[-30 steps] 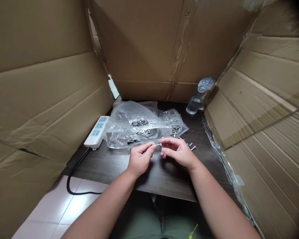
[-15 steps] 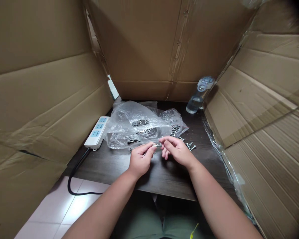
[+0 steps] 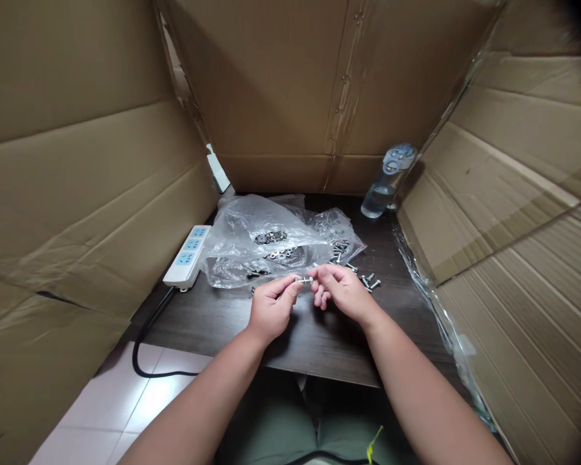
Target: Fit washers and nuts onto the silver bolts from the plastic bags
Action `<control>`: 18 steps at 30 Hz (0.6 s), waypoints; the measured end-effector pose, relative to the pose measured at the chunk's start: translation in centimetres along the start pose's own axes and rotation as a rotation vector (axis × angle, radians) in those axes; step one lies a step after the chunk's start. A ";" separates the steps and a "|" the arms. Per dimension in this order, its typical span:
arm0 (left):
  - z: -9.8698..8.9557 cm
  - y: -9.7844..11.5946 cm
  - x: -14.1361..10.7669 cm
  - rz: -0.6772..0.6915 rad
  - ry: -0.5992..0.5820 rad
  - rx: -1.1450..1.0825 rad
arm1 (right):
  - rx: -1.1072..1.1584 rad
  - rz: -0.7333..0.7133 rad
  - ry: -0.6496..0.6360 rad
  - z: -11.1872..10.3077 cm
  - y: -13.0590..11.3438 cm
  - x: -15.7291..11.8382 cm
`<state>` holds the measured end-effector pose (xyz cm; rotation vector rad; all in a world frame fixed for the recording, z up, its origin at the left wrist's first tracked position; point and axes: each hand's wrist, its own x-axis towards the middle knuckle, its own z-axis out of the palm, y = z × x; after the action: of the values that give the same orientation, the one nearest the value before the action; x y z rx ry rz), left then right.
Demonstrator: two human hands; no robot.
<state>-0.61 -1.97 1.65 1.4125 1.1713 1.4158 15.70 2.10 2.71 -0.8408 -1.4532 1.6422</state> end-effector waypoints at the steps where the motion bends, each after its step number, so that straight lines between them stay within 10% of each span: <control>1: 0.0 -0.1 0.0 -0.027 0.006 -0.034 | 0.016 -0.033 -0.011 -0.1 -0.2 -0.1; 18: 0.2 -0.3 0.0 -0.086 0.020 -0.119 | 0.043 -0.095 -0.001 0.2 -0.4 -0.2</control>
<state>-0.44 -1.92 1.34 1.2543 1.1280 1.4183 15.67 1.85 3.15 -0.7366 -1.4316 1.5973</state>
